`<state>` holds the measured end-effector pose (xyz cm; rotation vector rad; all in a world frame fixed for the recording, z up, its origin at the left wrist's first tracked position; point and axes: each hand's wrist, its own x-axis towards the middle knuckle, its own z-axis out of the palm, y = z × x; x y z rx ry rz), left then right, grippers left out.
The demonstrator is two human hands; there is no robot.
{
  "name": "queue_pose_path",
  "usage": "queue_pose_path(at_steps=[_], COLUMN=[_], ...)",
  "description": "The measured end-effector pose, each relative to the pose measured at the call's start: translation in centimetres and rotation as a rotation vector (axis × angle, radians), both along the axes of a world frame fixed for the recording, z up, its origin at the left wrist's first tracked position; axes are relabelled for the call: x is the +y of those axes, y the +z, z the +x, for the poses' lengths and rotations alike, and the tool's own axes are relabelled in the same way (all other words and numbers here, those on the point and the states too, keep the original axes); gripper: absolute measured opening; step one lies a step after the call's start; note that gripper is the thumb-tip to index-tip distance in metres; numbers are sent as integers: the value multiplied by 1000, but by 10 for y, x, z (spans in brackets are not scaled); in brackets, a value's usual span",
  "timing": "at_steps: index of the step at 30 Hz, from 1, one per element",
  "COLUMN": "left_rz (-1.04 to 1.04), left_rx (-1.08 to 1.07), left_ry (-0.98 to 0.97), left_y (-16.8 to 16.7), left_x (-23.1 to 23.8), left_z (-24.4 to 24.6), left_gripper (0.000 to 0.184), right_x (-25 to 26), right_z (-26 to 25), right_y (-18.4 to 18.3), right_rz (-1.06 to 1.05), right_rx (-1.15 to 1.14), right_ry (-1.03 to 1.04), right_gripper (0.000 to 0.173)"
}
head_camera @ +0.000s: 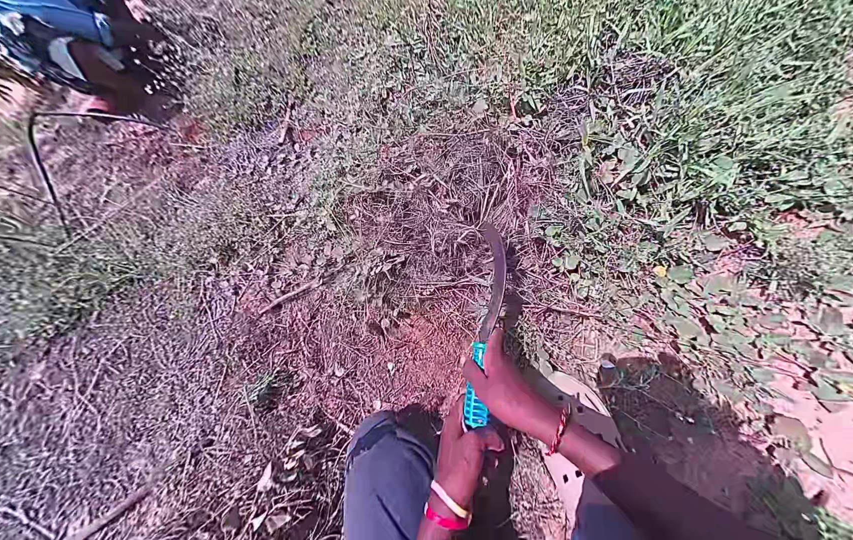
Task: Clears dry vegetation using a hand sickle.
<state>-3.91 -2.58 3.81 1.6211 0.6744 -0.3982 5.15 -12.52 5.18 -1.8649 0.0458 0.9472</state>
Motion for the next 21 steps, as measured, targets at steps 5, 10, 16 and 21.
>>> queue_pose_path(at_steps=[5,10,16,21], left_rz=[83,-34,-163,-197], left_rx=[19,16,-26,-24], left_ry=[-17,-89,-49,70], left_y=[10,4,34,13], left_x=[7,-4,-46,-46], left_z=[-9,21,109,65], left_gripper=[41,37,34,46], right_x=[6,-1,-24,-21], right_z=[-10,11,81,51], right_y=[-3,2,7,7], right_rz=[72,-28,-21,-131], right_rx=[26,-49,-216,-143], right_ry=[-32,-105,-286,-96], right_gripper=[83,75,37,63])
